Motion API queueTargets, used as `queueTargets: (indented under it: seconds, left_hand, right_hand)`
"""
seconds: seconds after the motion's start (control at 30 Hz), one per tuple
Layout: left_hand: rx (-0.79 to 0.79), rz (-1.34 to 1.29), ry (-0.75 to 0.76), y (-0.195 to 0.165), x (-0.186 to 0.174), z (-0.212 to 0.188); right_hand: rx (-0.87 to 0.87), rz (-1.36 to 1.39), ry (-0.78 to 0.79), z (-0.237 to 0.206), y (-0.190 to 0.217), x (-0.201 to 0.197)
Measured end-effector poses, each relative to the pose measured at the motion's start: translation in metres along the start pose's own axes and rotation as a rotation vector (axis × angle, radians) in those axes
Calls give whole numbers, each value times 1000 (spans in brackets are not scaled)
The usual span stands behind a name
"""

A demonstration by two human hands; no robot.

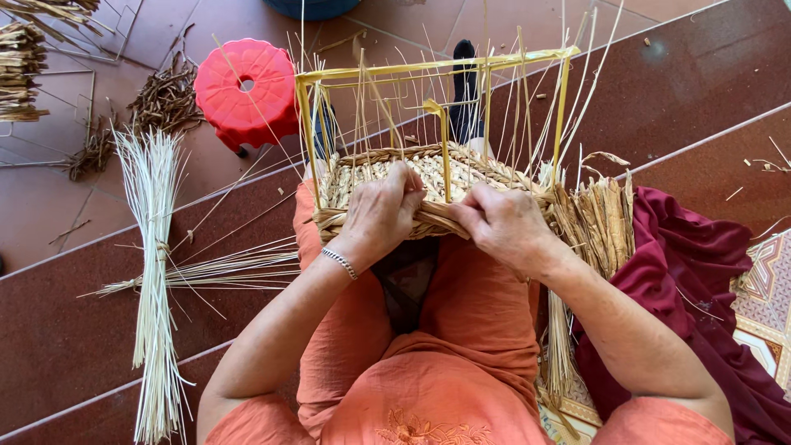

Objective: The person weaves a basket by hand, interlacing dried plant strips through a rectangular frame held between their legs. They repeatedly pull and tuck the strips to build up the basket's sides.

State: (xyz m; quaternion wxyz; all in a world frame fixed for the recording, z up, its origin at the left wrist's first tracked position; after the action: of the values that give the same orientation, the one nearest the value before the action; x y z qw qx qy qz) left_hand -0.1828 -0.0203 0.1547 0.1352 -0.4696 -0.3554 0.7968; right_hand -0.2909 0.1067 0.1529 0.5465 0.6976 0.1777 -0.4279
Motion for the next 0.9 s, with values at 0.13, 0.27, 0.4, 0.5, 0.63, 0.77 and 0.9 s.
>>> queueTargets:
  seconds: [0.13,0.27,0.4,0.5,0.63,0.77,0.9]
  left_hand:
    - [-145,36,30,11,5,9]
    - [-203,121,23,12,7,5]
    - [100,285,-244,-22,-12,-3]
    - [112,317,-273,-15,-16,-6]
    - [-8,416,-105,4,4,3]
    - [439,351,-115,-48,8,-11]
    - [324,145,-1,-49,-8,-11]
  right_hand:
    - [52,-176,-125,-19,-15,-28]
    - [-503,-605,-612,-59,50,-52]
    - [-501,-580,-513,-66,55,-32]
    - [-489,-536,-494,-68,57,-30]
    - [-448,-433,-405,-70,58,-37]
    - [-360,-288,-284,-73,60,-55]
    - [-265,-305,-270,-64,61,-94]
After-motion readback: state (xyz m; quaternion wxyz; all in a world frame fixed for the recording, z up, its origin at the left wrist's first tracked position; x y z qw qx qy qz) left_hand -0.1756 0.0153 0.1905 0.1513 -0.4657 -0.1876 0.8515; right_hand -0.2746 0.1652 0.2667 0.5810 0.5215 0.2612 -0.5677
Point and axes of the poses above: each hand's wrist, its own z-axis towards the middle knuckle, its own x-axis out of the palm, y = z × x, the point moved 10 cm from there along z, towards the middle knuckle, and after that the axes turned 2 degrees about -y, right-handed, at the moved point
